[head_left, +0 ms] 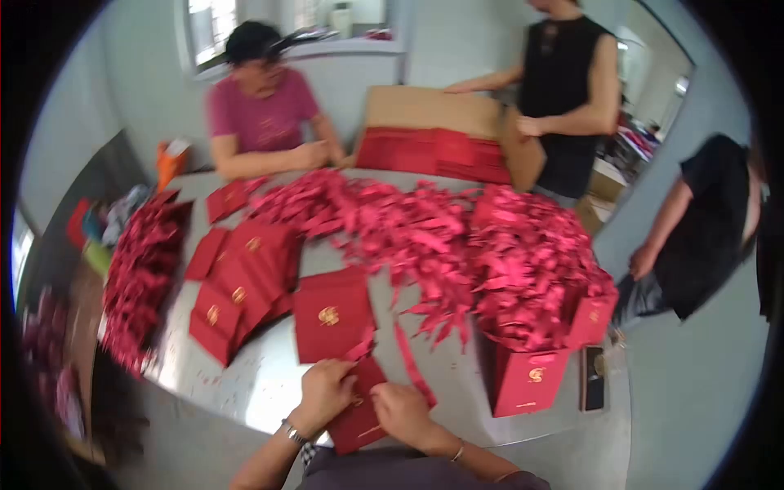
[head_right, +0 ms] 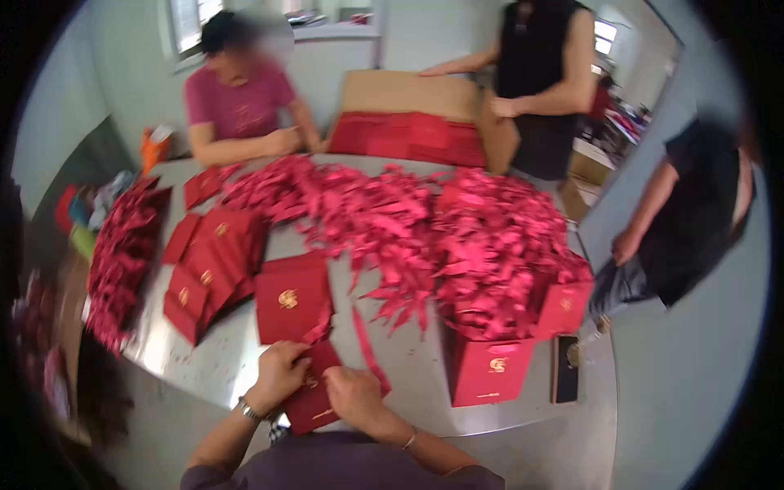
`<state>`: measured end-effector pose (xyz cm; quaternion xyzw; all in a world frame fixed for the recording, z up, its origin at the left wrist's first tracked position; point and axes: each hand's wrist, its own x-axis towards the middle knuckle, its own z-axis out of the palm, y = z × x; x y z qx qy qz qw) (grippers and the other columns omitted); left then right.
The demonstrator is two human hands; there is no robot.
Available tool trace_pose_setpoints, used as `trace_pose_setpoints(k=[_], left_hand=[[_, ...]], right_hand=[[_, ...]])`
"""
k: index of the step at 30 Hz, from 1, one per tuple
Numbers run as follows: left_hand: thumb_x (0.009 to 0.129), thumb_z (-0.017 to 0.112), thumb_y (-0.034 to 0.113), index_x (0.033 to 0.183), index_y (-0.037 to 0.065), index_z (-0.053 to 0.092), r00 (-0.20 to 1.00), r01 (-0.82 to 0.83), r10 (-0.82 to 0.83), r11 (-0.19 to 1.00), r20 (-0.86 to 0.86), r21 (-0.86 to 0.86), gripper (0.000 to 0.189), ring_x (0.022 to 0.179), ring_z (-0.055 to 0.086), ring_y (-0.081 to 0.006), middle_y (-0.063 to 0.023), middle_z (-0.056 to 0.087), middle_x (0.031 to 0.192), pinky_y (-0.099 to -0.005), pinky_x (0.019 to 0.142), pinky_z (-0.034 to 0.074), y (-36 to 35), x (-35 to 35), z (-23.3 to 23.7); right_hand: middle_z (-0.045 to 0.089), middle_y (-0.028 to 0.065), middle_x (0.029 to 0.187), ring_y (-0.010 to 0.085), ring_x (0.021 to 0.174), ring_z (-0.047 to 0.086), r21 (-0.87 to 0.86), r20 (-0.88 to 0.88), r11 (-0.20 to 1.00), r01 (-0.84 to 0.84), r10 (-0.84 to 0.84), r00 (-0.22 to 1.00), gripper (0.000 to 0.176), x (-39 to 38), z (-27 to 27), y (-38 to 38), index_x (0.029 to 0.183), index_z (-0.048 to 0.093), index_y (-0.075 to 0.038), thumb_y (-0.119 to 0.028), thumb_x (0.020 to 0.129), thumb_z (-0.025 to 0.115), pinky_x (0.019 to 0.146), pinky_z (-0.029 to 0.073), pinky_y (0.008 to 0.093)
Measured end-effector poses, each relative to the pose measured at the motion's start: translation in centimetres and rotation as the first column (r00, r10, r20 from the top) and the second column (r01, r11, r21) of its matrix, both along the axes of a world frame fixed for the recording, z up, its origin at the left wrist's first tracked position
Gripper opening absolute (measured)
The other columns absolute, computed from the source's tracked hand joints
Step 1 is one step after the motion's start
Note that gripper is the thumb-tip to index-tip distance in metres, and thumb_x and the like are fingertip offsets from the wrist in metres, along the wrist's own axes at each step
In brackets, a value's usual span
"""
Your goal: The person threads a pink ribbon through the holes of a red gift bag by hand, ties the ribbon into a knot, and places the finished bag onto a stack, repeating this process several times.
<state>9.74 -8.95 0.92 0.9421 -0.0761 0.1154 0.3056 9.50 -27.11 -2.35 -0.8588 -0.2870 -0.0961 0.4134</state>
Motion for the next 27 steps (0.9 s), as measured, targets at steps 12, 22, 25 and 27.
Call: trace_pose_setpoints(k=[12, 22, 25, 27], left_hand=[[0.075, 0.065, -0.008, 0.131, 0.002, 0.051, 0.815, -0.433, 0.462, 0.887, 0.349, -0.164, 0.059, 0.11, 0.055, -0.0293, -0.0149, 0.058, 0.122, -0.0343, 0.085, 0.045, 10.2, -3.8, 2.5], [0.091, 0.059, 0.014, 0.147, 0.007, 0.035, 0.552, -0.423, 0.832, 0.334, 0.053, -0.842, 0.06, 0.108, 0.055, -0.0203, -0.0105, 0.052, 0.13, -0.0306, 0.089, 0.046, 31.7, -11.0, 4.4], [0.091, 0.057, 0.013, 0.15, 0.01, 0.03, 0.519, -0.467, 0.849, 0.377, 0.097, -0.8, 0.065, 0.114, 0.055, -0.0229, -0.0115, 0.046, 0.14, -0.0316, 0.09, 0.048, 36.4, -11.7, 4.2], [0.091, 0.056, 0.012, 0.151, 0.012, 0.027, 0.387, -0.638, 0.895, 0.432, 0.219, -0.638, 0.066, 0.116, 0.055, -0.0241, -0.0118, 0.044, 0.142, -0.0314, 0.09, 0.048, 38.7, -18.7, 2.1]], right_hand=[[0.065, 0.0153, 0.079, 0.0352, 0.073, 0.064, 0.064, -0.112, 0.998, -0.019, 0.026, 0.993, 0.01, -0.1, 0.5, -0.4, 0.093, 0.057, -0.006, -0.015, 0.091, 0.055, 0.064, 0.049, 0.0461], [0.065, 0.0146, 0.08, 0.0352, 0.072, 0.063, 0.093, -0.129, 0.995, -0.033, 0.045, 0.991, 0.01, 0.1, 0.2, -0.4, 0.095, 0.056, -0.005, -0.015, 0.091, 0.055, 0.064, 0.048, 0.0469], [0.064, 0.0149, 0.082, 0.035, 0.074, 0.064, 0.083, -0.136, 0.996, -0.015, 0.026, 0.99, 0.012, 0.4, -0.2, -0.4, 0.096, 0.056, -0.006, -0.016, 0.09, 0.057, 0.064, 0.048, 0.047], [0.064, 0.0153, 0.082, 0.0349, 0.075, 0.064, 0.071, -0.175, 0.991, -0.117, 0.128, 0.976, 0.013, -0.4, -0.4, 0.2, 0.097, 0.056, -0.006, -0.017, 0.089, 0.058, 0.065, 0.048, 0.0471]])
